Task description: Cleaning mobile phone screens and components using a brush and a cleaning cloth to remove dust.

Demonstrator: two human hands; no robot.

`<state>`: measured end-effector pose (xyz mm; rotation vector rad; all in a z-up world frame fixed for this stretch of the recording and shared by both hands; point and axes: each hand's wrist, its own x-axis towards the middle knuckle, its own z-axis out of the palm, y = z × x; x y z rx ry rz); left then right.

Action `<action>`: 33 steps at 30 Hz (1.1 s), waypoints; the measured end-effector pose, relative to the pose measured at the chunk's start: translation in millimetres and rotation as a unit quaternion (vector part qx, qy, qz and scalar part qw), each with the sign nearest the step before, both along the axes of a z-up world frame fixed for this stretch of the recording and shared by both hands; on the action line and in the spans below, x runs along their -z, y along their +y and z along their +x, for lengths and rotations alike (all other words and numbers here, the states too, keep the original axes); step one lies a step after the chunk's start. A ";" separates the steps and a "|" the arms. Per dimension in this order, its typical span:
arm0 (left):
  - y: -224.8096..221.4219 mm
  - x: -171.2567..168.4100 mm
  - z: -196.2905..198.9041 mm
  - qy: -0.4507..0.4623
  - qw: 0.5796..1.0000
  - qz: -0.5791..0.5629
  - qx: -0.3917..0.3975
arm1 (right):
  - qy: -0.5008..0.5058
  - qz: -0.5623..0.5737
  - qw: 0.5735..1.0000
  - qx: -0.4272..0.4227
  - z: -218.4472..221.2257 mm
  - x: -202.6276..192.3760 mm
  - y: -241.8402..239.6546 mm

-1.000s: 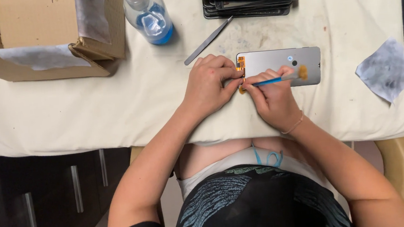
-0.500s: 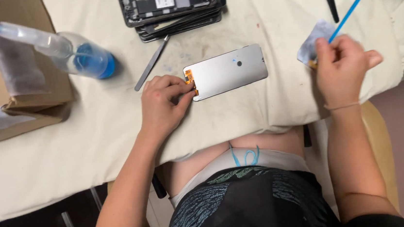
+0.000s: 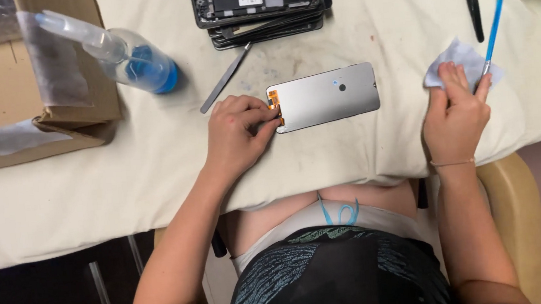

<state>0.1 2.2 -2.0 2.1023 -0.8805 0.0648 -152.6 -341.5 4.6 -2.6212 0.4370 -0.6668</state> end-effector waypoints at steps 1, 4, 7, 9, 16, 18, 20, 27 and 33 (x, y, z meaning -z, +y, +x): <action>0.7 0.5 -0.4 0.002 1.000 0.003 -0.002 | 0.002 0.003 1.000 -0.002 7.4 -9.0 17.5; -0.2 -5.2 0.7 0.007 1.000 0.010 0.003 | -0.065 0.098 0.993 -0.019 27.8 -18.6 66.1; -1.4 -18.7 1.7 0.068 0.997 0.008 -0.021 | 0.033 0.051 0.994 -0.096 44.7 -1.8 102.6; 0.1 -16.4 -0.8 0.061 0.998 -0.007 -0.012 | 0.079 0.002 0.990 -0.113 53.9 -1.6 116.7; 0.0 -9.2 1.0 0.053 0.998 0.000 -0.018 | 0.055 -0.012 0.968 -0.245 60.1 -0.6 168.8; -0.3 -12.0 1.3 0.060 0.998 -0.007 -0.012 | 0.084 -0.026 0.966 -0.241 41.3 -9.8 148.9; 0.6 -14.9 -1.2 0.057 0.998 -0.004 -0.014 | 0.079 -0.029 0.971 -0.223 38.4 -1.4 125.3; -2.3 -2.0 1.8 0.050 0.998 0.000 -0.024 | 0.063 0.003 0.963 -0.261 79.1 -1.8 174.4; 0.0 -9.3 1.9 0.052 0.998 -0.009 -0.016 | 0.071 -0.043 0.974 -0.209 49.7 -6.9 111.4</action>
